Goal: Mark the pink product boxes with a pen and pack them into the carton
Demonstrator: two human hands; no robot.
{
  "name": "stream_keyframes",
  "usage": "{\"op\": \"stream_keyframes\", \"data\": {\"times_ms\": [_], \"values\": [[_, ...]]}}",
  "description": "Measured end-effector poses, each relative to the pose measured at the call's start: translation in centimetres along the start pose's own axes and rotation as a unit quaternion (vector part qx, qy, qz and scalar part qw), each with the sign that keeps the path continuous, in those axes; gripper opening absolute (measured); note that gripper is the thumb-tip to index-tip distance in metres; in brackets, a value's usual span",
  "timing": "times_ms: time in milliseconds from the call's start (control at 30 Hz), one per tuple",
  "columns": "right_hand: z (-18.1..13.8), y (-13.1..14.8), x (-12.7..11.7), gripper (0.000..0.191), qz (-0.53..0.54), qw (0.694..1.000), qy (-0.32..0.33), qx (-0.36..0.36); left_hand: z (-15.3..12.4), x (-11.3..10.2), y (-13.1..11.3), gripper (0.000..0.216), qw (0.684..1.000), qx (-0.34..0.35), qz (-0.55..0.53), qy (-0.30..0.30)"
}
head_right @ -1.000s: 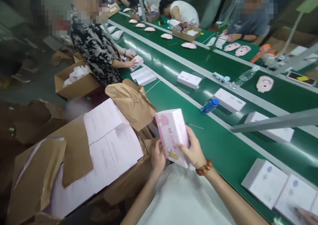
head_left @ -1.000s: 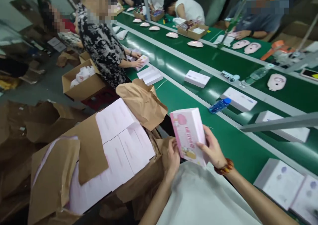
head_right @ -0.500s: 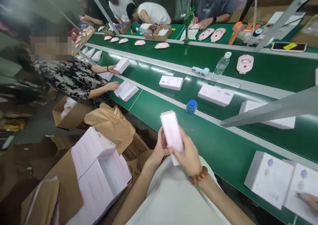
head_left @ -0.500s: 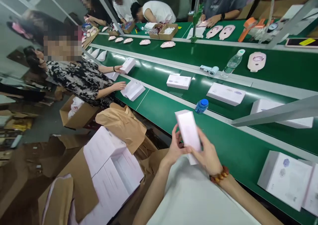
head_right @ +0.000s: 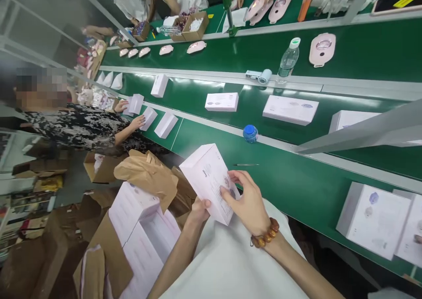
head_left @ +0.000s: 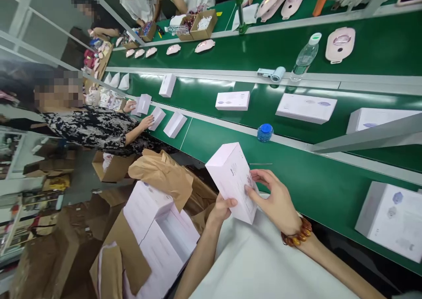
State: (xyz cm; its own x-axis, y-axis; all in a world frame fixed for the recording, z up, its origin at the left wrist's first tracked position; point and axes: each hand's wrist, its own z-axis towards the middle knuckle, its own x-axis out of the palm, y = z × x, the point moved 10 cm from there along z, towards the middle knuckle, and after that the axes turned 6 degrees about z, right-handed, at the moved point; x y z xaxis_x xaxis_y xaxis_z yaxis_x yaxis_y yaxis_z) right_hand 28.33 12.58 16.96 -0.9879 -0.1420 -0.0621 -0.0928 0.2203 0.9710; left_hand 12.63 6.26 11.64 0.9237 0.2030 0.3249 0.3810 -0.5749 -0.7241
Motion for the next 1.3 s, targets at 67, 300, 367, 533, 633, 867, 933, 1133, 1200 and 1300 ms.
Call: {"op": "stream_keyframes", "data": {"times_ms": [67, 300, 367, 533, 633, 867, 933, 1133, 1200, 1300], "values": [[-0.2, 0.4, 0.3, 0.039, 0.006, 1.000, 0.002, -0.005, -0.1, 0.1, -0.3, 0.133, 1.000, 0.002, -0.001, 0.001], [-0.7, 0.2, 1.1, 0.045, -0.006, 1.000, -0.004, -0.017, -0.3, -0.1, -2.1, 0.135, 1.000, 0.022, -0.003, 0.017], [-1.0, -0.3, 1.6, 0.045, 0.000, 1.000, 0.003, -0.012, -0.6, -0.7, -2.6, 0.134, 0.999, 0.037, 0.016, 0.008], [-1.8, -0.2, 2.5, 0.047, -0.007, 1.000, 0.008, -0.013, -1.4, -1.8, -1.4, 0.131, 1.000, 0.019, 0.009, 0.001], [-2.1, 1.2, 2.7, 0.047, -0.026, 0.999, 0.008, -0.031, -1.5, -2.1, -0.6, 0.132, 1.000, 0.015, 0.002, -0.006], [-2.4, 1.0, 2.5, 0.051, -0.059, 0.998, 0.004, -0.006, -1.5, -1.4, 0.0, 0.127, 1.000, -0.005, 0.003, 0.014], [-2.4, 0.2, 2.5, 0.056, -0.050, 0.999, -0.001, 0.008, -1.6, -1.9, -0.2, 0.122, 1.000, 0.001, 0.015, 0.009], [-1.6, -1.2, 3.6, 0.063, -0.016, 0.998, 0.049, 0.046, -4.0, -4.3, -3.0, 0.115, 0.976, 0.084, 0.194, -0.054], [-1.5, -1.2, 4.0, 0.064, -0.020, 0.995, 0.069, 0.064, -4.8, -4.5, -3.7, 0.120, 0.962, 0.102, 0.235, -0.090], [-1.7, -1.0, 4.3, 0.068, -0.022, 0.994, 0.082, 0.070, -5.3, -4.5, -3.9, 0.114, 0.961, 0.108, 0.220, -0.129]]}}
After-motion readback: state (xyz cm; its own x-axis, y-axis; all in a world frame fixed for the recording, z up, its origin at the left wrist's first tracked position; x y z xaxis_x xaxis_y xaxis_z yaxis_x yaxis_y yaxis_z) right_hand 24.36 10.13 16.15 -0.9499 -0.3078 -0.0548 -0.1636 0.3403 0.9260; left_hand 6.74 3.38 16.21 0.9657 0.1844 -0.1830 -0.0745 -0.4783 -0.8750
